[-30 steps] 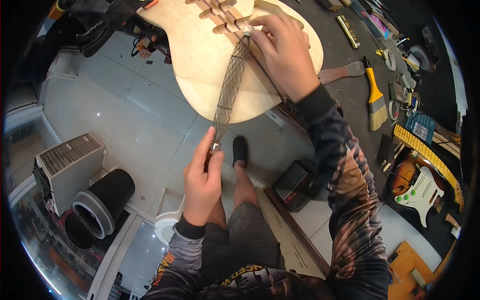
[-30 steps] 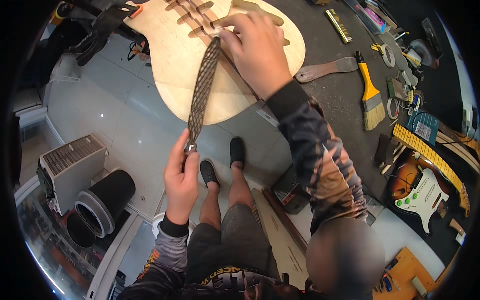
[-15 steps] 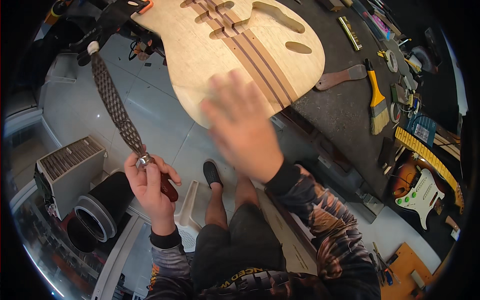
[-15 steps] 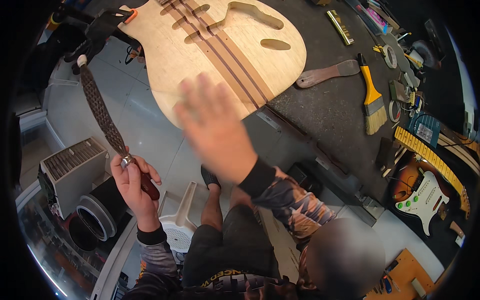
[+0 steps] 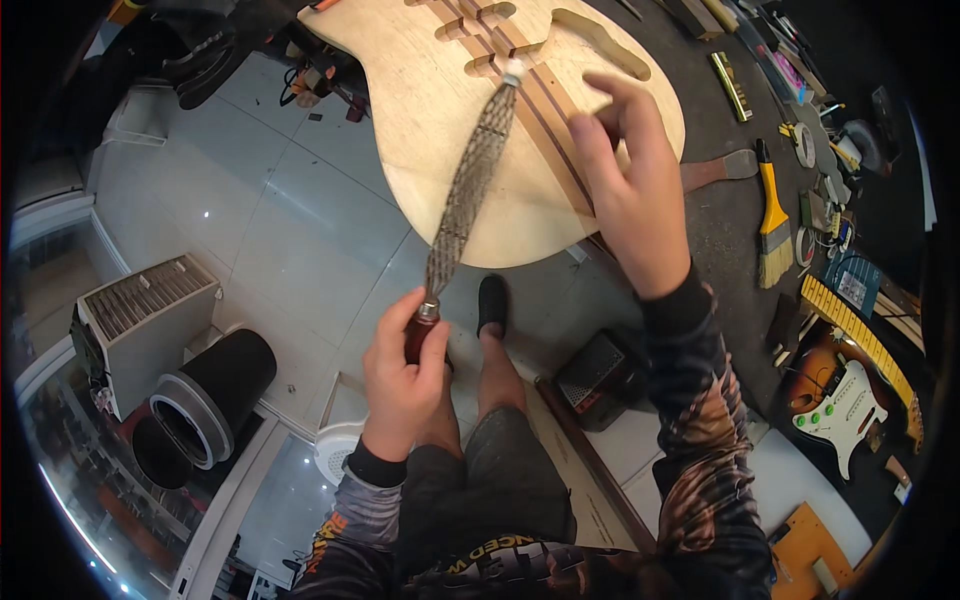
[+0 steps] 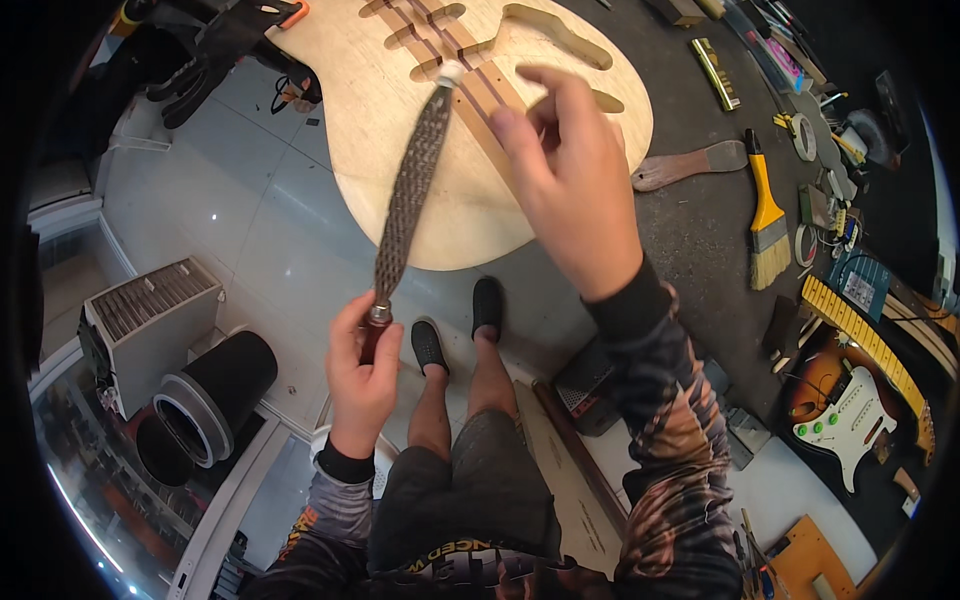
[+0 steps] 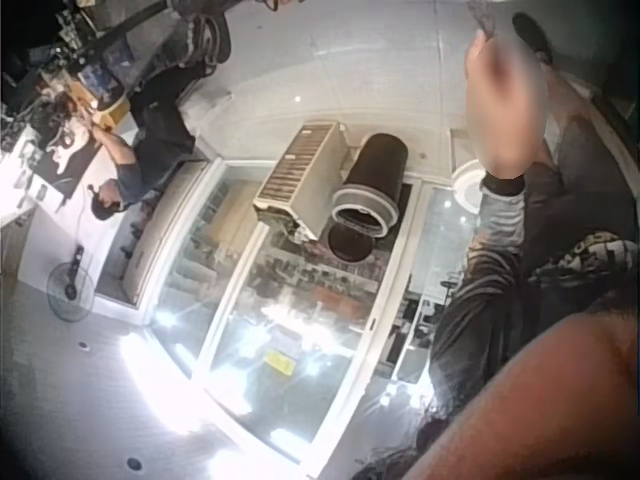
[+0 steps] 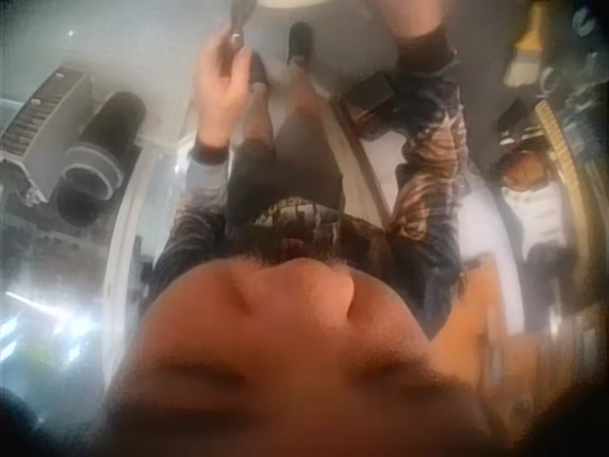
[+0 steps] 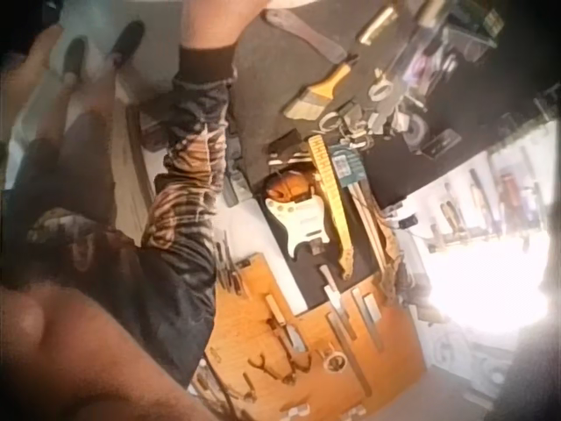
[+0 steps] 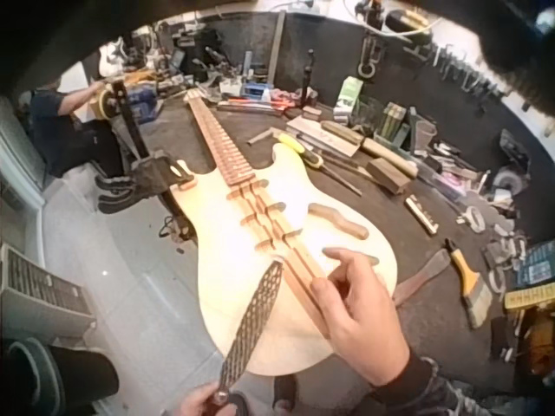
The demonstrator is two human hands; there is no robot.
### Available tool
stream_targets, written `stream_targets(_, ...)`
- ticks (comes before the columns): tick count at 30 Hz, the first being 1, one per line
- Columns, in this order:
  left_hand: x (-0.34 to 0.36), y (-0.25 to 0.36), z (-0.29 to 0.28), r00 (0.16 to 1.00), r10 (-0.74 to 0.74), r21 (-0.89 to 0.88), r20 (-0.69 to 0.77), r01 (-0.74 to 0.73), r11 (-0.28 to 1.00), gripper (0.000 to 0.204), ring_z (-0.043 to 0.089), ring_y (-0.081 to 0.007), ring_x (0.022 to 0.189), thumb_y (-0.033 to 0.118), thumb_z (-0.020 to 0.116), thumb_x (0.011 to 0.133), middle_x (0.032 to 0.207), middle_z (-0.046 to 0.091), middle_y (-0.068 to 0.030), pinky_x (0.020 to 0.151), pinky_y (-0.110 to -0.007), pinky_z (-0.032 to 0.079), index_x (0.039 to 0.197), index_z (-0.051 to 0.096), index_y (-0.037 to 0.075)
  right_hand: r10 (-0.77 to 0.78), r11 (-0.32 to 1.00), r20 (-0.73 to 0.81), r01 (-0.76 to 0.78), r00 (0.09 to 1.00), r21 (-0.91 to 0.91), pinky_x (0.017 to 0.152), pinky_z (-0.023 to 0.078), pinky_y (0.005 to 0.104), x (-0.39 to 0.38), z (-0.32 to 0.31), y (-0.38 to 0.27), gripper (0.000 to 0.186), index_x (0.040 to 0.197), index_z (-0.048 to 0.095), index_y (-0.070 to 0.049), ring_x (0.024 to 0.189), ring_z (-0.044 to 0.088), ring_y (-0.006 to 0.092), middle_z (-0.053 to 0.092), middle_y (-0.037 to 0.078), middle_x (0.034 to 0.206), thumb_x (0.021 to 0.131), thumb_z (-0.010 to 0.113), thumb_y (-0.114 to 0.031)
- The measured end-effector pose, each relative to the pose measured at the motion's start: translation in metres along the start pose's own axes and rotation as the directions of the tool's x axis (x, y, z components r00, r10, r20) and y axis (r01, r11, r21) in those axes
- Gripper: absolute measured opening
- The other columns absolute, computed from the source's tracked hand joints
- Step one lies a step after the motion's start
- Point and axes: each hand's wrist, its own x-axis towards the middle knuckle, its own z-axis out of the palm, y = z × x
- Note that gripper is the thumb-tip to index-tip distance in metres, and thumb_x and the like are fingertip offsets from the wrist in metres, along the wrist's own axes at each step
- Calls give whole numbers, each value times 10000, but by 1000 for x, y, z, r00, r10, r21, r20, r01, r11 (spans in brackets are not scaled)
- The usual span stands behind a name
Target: The person sands the wooden surface of a guitar body using a hand rasp and their hands.
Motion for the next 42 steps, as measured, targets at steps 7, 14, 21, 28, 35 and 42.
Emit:
stream_targets(7, -19, -1, 10, 996, 89, 67, -29, -87, 994, 492, 753, -271, 859, -24, 752, 1019, 1038, 743, -157, 768, -366, 607, 1491, 619, 16, -150, 959, 184, 188, 972, -213, 869, 442, 405, 14, 9, 16, 279, 1249, 756, -61, 838, 587, 226, 649, 36, 835, 1027, 799, -225)
stream_targets(14, -38, -5, 4, 972, 234, 174, 31, -236, 956, 453, 731, -352, 768, -42, 752, 1013, 939, 723, -186, 656, -410, 568, 1454, 659, 4, -150, 949, 161, 187, 976, -254, 864, 426, 448, -8, 12, 12, 124, 1022, 760, -66, 879, 559, 284, 661, 47, 848, 972, 816, -165)
stream_targets(21, -15, -5, 11, 979, 189, 130, -80, -178, 975, 417, 699, -334, 733, -51, 747, 1013, 904, 691, -171, 655, -404, 553, 1423, 690, -1, -215, 909, 208, 274, 954, -314, 874, 404, 453, 22, 26, 14, 208, 896, 653, -89, 885, 520, 307, 612, 57, 804, 1003, 777, -217)
stream_targets(28, -12, -7, 7, 968, 248, 166, -26, -240, 956, 395, 690, -281, 718, -28, 752, 1026, 867, 677, -130, 654, -391, 552, 1416, 701, 7, -198, 904, 187, 253, 962, -344, 898, 397, 443, 24, 26, 8, 131, 1040, 736, -111, 960, 565, 286, 674, 40, 909, 1035, 751, -242)
stream_targets(35, 5, 11, -21, 961, -139, -343, -239, 50, 938, 378, 483, -55, 611, 119, 546, 1192, 888, 612, -43, 527, -213, 397, 1540, 427, 29, -308, 747, 265, 405, 914, -527, 1299, 343, 568, 4, 39, 26, 626, 1620, 555, -73, 1538, 514, 362, 549, 183, 1657, 1068, 728, -312)
stream_targets(42, 7, 7, -47, 940, -256, -464, -228, 126, 877, 363, 505, -66, 599, 217, 515, 1217, 867, 599, -40, 505, -224, 419, 1520, 433, 34, -79, 902, 982, 432, 171, -2, 1039, 571, 460, -122, 92, -26, 424, 1294, 795, -128, 1178, 740, 342, 799, 130, 1246, 909, 842, -299)
